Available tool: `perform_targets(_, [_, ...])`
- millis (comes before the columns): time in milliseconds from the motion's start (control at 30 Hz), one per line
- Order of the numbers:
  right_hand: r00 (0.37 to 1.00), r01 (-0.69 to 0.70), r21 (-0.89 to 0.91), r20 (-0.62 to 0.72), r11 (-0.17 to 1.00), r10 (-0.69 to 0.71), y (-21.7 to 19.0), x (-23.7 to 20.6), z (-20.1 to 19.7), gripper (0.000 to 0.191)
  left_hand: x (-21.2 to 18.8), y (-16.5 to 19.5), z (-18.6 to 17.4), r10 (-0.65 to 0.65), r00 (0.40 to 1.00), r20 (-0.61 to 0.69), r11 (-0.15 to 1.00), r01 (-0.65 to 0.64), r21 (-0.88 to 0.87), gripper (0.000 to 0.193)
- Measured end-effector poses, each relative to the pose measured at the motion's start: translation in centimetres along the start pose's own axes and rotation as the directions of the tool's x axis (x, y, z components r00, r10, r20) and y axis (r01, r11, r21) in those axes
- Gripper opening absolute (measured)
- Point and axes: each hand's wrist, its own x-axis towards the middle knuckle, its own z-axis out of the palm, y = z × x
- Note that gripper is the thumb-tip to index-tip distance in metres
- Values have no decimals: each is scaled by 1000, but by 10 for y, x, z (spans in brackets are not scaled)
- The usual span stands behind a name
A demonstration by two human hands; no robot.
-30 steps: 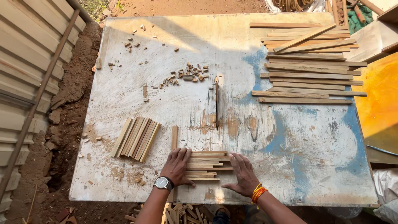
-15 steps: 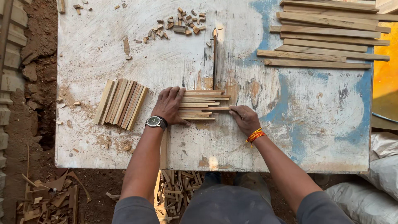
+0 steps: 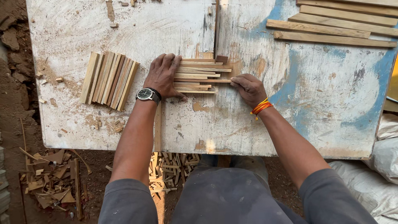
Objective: The person gathers thin wooden strips on a table saw, aligns them in batches, and pushes them through the spinning blade to cut them into shorter pieces. The cut pieces are stacked on the table, and the person repeats the process with new batches of strips.
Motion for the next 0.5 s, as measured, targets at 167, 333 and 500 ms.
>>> perform_targets(167, [1000, -4, -42, 12, 999, 4, 9, 5, 0, 14, 6, -4, -2, 14, 1000, -21, 1000, -14, 0, 155])
perform_targets(333, [1000, 13, -57, 2, 998, -13, 14, 16, 2, 13, 18, -5, -5, -53, 998, 41, 998, 52, 24, 159])
perform_targets(500, [1000, 11, -49, -15, 999, -12, 21, 24, 7, 13, 29, -10, -6, -71, 996, 59, 997, 69, 35, 157])
